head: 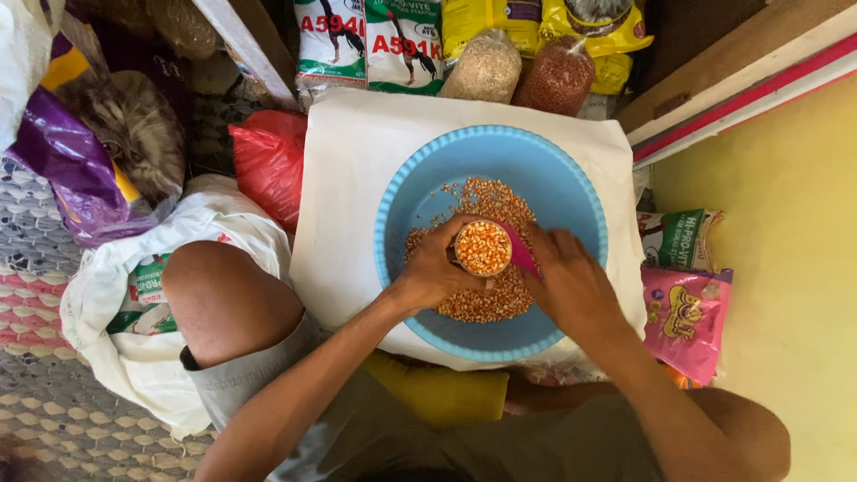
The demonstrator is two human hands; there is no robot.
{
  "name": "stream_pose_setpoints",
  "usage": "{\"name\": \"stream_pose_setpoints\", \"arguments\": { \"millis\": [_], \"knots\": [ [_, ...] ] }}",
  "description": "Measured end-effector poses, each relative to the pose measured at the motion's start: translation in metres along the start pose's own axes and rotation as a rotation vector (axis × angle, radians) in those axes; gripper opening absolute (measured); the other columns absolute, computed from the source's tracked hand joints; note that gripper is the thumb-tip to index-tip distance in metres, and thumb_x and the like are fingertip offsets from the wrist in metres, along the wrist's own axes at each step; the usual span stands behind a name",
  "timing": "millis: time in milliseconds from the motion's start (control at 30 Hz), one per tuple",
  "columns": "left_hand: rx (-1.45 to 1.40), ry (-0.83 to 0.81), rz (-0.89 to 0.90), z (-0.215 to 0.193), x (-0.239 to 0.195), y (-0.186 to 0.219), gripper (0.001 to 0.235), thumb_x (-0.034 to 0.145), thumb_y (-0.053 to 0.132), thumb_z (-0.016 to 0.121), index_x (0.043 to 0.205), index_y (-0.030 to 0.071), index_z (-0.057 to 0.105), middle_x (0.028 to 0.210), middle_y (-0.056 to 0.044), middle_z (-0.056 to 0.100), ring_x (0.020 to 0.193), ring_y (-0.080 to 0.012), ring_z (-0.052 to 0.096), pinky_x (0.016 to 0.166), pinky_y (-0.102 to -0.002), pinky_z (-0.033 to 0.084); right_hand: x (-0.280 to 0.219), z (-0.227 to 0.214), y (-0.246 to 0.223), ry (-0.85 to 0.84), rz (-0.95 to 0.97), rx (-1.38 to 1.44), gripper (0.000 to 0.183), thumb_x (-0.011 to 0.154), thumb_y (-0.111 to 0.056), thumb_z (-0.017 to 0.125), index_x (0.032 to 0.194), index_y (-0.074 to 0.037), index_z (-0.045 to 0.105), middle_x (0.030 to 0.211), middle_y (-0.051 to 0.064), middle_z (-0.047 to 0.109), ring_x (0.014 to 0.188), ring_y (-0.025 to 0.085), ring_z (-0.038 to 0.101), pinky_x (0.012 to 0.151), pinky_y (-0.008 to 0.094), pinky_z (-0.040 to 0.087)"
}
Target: The person uses a pink scoop to fill a small plastic cup with corn kernels from a blue bowl, then pours the kernels into a clear plastic bag. They repeat this process several times to fill the bag.
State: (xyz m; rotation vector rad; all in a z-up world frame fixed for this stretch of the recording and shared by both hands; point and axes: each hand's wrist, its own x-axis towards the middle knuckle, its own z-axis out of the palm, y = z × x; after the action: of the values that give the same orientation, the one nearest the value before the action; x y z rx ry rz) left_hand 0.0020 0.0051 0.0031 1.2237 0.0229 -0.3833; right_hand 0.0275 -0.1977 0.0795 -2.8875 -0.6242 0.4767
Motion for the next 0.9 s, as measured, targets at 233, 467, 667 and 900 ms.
{"name": "stream_pose_setpoints", "arguments": {
  "millis": [233, 467, 667, 900],
  "knots": [
    [0.265, -0.089, -0.151, 0.012, -0.013, 0.027, 0.083, 0.07, -0.012, 0.073, 0.143, 0.006, 0.04, 0.137, -0.03, 0.045, 0.125, -0.0599, 0.045, 0.1, -0.068, 0.049, 0.0, -0.024, -0.02, -0.129, -0.268, 0.522, 0.085, 0.081, -0.006, 0.074, 0.153, -0.011, 0.029, 0.139, 0.026, 0.044, 0.123, 0.054, 0.048, 0.092, 0.063, 0.048],
    [0.527, -0.123, -0.129, 0.013, -0.016, 0.055, 0.089, 0.076, -0.012, 0.071, 0.148, 0.005, 0.022, 0.145, -0.036, 0.032, 0.131, -0.0627, 0.033, 0.102, -0.077, 0.04, 0.007, -0.001, -0.009, -0.068, -0.207, 0.338, 0.075, 0.078, -0.023, 0.08, 0.142, -0.007, 0.045, 0.123, 0.025, 0.056, 0.101, 0.046, 0.066, 0.079, 0.057, 0.057],
    [0.552, 0.077, 0.072, 0.0, -0.02, 0.066, 0.064, 0.085, -0.008, 0.058, 0.143, 0.008, 0.036, 0.141, -0.03, 0.037, 0.123, -0.0534, 0.049, 0.095, -0.068, 0.05, 0.015, 0.049, 0.0, -0.094, -0.386, -0.143, 0.073, 0.072, -0.04, 0.082, 0.129, -0.001, 0.056, 0.114, 0.02, 0.063, 0.11, 0.036, 0.06, 0.088, 0.047, 0.051],
    [0.481, 0.047, 0.061, 0.001, -0.019, 0.054, 0.056, 0.086, -0.004, 0.056, 0.14, 0.008, 0.043, 0.136, -0.029, 0.04, 0.119, -0.0536, 0.051, 0.093, -0.067, 0.053, 0.014, 0.027, -0.007, -0.048, -0.468, -0.124, 0.064, 0.068, -0.035, 0.085, 0.116, 0.002, 0.065, 0.107, 0.021, 0.063, 0.102, 0.035, 0.059, 0.085, 0.043, 0.051]
  ]
}}
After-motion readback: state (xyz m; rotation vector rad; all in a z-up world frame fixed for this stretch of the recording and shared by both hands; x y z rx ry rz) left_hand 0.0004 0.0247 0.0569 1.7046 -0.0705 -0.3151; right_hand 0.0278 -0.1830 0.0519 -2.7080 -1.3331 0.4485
